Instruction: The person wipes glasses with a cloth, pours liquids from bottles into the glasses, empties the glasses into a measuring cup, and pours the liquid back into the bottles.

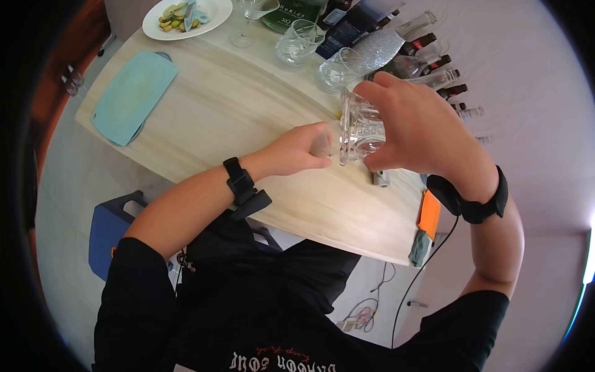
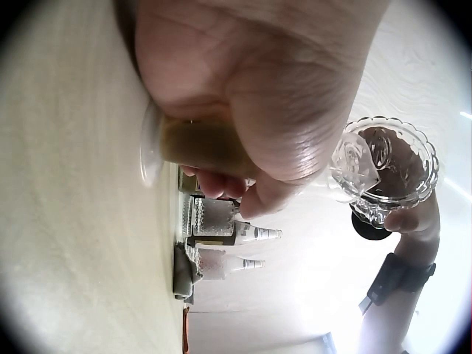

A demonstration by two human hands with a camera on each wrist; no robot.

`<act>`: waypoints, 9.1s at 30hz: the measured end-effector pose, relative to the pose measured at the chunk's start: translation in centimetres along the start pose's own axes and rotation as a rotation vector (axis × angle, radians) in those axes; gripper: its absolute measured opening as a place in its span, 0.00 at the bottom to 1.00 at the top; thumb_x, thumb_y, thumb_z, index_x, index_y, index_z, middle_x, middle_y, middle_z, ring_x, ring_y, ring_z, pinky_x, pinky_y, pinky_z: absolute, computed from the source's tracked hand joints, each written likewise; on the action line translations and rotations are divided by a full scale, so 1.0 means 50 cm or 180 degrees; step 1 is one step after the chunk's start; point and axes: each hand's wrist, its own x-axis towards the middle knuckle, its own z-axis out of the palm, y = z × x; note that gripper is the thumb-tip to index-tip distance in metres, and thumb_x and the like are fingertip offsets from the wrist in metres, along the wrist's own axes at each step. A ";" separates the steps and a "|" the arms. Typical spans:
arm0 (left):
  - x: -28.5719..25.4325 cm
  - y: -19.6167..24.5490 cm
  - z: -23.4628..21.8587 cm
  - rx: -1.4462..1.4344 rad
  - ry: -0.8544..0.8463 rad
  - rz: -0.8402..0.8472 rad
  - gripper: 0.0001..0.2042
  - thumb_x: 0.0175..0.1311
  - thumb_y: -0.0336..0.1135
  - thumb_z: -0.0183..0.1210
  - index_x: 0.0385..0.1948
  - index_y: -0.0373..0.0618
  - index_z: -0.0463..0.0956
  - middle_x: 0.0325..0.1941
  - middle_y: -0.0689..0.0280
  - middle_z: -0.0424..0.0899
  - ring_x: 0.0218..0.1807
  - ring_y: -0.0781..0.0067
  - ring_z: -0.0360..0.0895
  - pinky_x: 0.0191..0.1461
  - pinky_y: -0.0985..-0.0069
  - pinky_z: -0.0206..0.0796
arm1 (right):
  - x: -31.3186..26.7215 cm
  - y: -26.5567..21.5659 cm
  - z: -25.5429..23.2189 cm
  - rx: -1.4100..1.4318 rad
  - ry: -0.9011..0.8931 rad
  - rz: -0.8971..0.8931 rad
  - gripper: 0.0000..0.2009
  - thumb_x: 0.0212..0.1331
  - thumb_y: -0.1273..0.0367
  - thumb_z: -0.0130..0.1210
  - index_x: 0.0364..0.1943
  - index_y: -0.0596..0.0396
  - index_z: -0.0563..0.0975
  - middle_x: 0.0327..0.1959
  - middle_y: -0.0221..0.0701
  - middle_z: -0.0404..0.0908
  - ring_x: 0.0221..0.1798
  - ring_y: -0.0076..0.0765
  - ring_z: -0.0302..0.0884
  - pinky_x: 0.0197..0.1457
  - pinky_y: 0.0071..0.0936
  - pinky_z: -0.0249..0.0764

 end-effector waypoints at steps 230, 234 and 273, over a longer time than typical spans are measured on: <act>-0.005 -0.005 -0.034 -0.0008 -0.0128 -0.0011 0.11 0.55 0.33 0.67 0.36 0.40 0.77 0.31 0.62 0.83 0.35 0.70 0.79 0.42 0.71 0.70 | 0.012 0.009 0.026 0.0323 0.0530 -0.0287 0.40 0.24 0.64 0.71 0.55 0.55 0.75 0.39 0.35 0.73 0.35 0.51 0.75 0.35 0.40 0.70; -0.004 -0.003 -0.036 -0.0115 -0.0168 -0.0016 0.11 0.56 0.33 0.66 0.36 0.39 0.78 0.31 0.62 0.83 0.34 0.69 0.79 0.41 0.71 0.70 | 0.016 0.001 0.010 0.0211 0.0316 -0.0164 0.40 0.23 0.64 0.71 0.54 0.54 0.76 0.39 0.35 0.73 0.36 0.51 0.75 0.37 0.41 0.71; -0.003 -0.010 -0.035 -0.0136 -0.0216 -0.0007 0.13 0.55 0.35 0.66 0.36 0.36 0.78 0.33 0.54 0.83 0.37 0.59 0.80 0.43 0.66 0.71 | 0.037 -0.033 -0.030 -0.0232 0.0082 -0.0249 0.38 0.23 0.67 0.73 0.52 0.51 0.76 0.39 0.33 0.74 0.36 0.49 0.77 0.36 0.40 0.72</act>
